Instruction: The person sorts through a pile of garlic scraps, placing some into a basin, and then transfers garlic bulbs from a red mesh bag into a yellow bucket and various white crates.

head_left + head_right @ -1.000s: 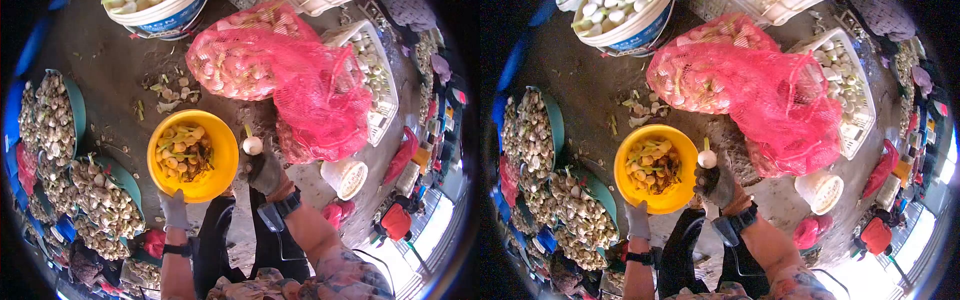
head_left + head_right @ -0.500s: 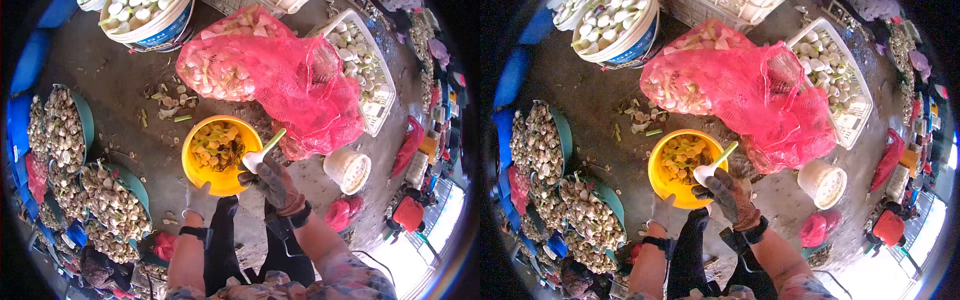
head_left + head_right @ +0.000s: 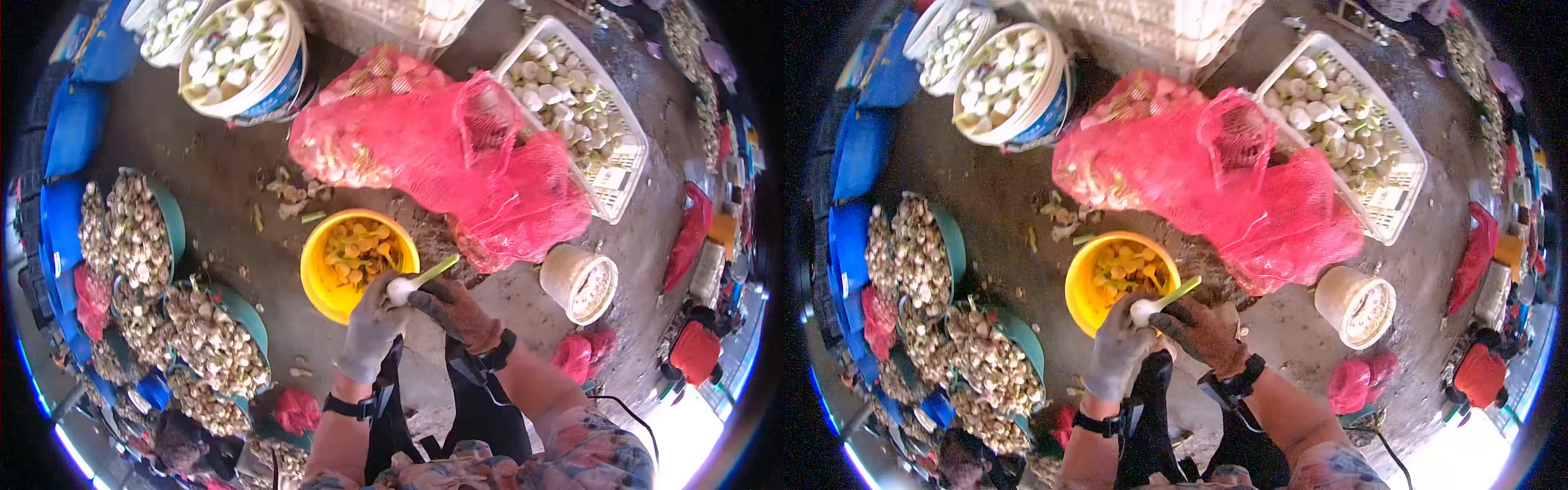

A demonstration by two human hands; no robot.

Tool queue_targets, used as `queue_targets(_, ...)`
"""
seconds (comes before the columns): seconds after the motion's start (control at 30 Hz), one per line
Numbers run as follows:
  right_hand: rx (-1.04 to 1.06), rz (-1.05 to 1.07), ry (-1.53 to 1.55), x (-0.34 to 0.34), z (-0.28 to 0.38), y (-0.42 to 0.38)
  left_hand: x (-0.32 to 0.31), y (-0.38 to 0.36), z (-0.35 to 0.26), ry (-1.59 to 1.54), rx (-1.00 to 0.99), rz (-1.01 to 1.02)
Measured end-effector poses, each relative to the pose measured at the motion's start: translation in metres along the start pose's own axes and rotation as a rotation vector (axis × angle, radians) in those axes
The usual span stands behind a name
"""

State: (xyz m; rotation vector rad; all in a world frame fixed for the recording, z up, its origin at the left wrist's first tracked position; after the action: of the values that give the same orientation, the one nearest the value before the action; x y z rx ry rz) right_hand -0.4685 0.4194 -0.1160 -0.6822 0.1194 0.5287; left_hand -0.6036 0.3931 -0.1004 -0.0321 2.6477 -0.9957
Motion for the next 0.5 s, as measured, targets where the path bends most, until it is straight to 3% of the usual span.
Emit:
queue_targets(0.03, -0.136, -0.024, 0.088, 0.008, -0.001, -0.003, 0.001, -0.002, 0.001, 0.009, -0.017, 0.038)
queue_targets(0.1, 0.036, -0.112, 0.342, 0.023, -0.008, -0.006, -0.007, -0.006, -0.013, 0.731, -0.473, 0.024)
queue_targets(0.13, -0.069, -0.177, 0.495, 0.027, -0.026, -0.006, -0.012, -0.004, -0.017, 0.527, -0.333, -0.020)
queue_targets(0.17, -0.199, -0.196, 0.311, 0.033, -0.009, -0.014, -0.017, -0.006, -0.017, 0.335, -0.172, -0.059)
queue_targets(0.23, 0.048, -0.181, 0.459, 0.036, 0.003, -0.025, -0.025, -0.005, -0.012, 0.423, -0.179, -0.021)
queue_targets(0.27, 0.071, -0.201, 0.462, 0.042, 0.005, -0.029, -0.024, -0.008, -0.011, 0.512, -0.172, -0.055)
queue_targets(0.33, -0.106, -0.224, 0.319, 0.049, 0.005, -0.037, -0.030, -0.010, -0.003, 0.495, -0.138, -0.011)
queue_targets(0.5, -0.133, -0.277, 0.369, 0.076, -0.029, -0.051, -0.056, -0.006, 0.008, 0.348, -0.031, 0.045)
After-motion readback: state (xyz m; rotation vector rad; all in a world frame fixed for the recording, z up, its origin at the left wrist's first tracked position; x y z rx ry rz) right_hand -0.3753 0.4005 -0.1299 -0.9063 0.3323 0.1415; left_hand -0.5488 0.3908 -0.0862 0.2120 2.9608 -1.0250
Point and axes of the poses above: each hand's wrist, its own y-axis towards the middle knuckle, its own x-axis out of the back of the hand, z = x × y, the point moved 6 cm from there along y, towards the middle knuckle, and after that the axes turned 5 degrees about z, right-handed, at the moved point
